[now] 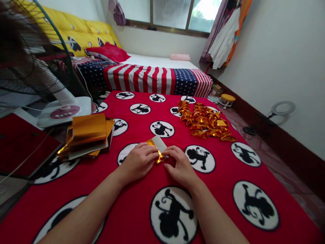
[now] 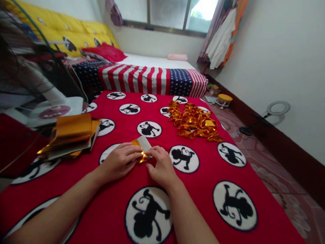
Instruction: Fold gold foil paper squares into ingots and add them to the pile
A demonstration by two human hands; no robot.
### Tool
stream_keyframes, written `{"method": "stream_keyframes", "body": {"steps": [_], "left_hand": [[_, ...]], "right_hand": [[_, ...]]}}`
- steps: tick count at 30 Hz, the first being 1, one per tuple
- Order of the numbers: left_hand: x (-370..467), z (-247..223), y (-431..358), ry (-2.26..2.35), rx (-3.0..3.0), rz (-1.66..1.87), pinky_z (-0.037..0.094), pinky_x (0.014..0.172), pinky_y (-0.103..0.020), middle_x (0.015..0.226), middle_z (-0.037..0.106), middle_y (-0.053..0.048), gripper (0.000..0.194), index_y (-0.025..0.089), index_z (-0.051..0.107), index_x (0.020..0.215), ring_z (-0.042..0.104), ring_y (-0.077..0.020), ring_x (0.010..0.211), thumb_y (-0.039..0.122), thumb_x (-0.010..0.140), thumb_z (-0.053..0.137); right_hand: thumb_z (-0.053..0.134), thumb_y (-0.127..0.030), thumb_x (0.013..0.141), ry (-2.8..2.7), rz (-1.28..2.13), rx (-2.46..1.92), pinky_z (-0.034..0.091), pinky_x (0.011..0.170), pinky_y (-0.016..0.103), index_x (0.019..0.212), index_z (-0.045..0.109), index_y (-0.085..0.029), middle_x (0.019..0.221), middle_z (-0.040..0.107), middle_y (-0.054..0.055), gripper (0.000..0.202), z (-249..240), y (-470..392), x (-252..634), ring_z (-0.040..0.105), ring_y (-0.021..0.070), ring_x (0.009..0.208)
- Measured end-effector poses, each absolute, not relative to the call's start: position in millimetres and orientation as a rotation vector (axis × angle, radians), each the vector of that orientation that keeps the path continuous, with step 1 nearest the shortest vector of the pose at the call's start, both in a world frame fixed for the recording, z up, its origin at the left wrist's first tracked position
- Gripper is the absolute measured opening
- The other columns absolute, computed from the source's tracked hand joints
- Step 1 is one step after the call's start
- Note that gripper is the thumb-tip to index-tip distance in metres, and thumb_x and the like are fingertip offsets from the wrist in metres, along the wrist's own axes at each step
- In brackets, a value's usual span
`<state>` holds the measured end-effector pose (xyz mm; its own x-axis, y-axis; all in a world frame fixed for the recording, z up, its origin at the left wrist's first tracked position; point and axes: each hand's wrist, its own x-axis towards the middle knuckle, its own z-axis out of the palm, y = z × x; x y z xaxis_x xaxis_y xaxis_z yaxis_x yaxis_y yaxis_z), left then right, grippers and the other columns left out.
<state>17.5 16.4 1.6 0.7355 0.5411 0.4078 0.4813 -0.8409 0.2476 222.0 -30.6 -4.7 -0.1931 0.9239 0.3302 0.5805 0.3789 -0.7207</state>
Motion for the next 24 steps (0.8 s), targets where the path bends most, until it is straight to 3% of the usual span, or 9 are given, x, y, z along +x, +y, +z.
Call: {"method": "stream_keyframes", "body": {"steps": [6,11,24], "left_hand": [[16,-4,16,0.823,2.888,0.826,0.05,0.088,-0.036,0.105,0.074,-0.006,0.022,0.021,0.068,0.105,0.067,-0.02,0.097,0.021,0.095,0.049],[12,-3,5,0.836,2.853,0.817,0.051,0.083,-0.035,0.101,0.074,-0.006,0.019,0.021,0.07,0.101,0.067,-0.0196,0.093,0.023,0.094,0.052],[11,-11,5,0.912,2.454,0.923,0.05,0.085,-0.034,0.101,0.075,-0.002,0.013,0.027,0.074,0.094,0.068,-0.0177,0.093,0.021,0.084,0.068]], "right_hand": [[0.068,-0.003,0.071,-1.815,0.611,-1.274,0.044,0.09,0.033,0.097,0.068,-0.024,0.103,0.063,0.002,0.034,-8,-32,222,0.059,0.0196,0.1],[0.074,-0.01,0.075,-1.876,0.562,-1.323,0.043,0.08,0.032,0.087,0.073,-0.026,0.09,0.063,0.0,0.02,-7,-34,220,0.059,0.0181,0.088],[0.076,-0.012,0.075,-1.837,0.6,-1.392,0.042,0.073,0.029,0.083,0.073,-0.025,0.082,0.063,0.0,0.016,-13,-37,221,0.057,0.017,0.081]]}}
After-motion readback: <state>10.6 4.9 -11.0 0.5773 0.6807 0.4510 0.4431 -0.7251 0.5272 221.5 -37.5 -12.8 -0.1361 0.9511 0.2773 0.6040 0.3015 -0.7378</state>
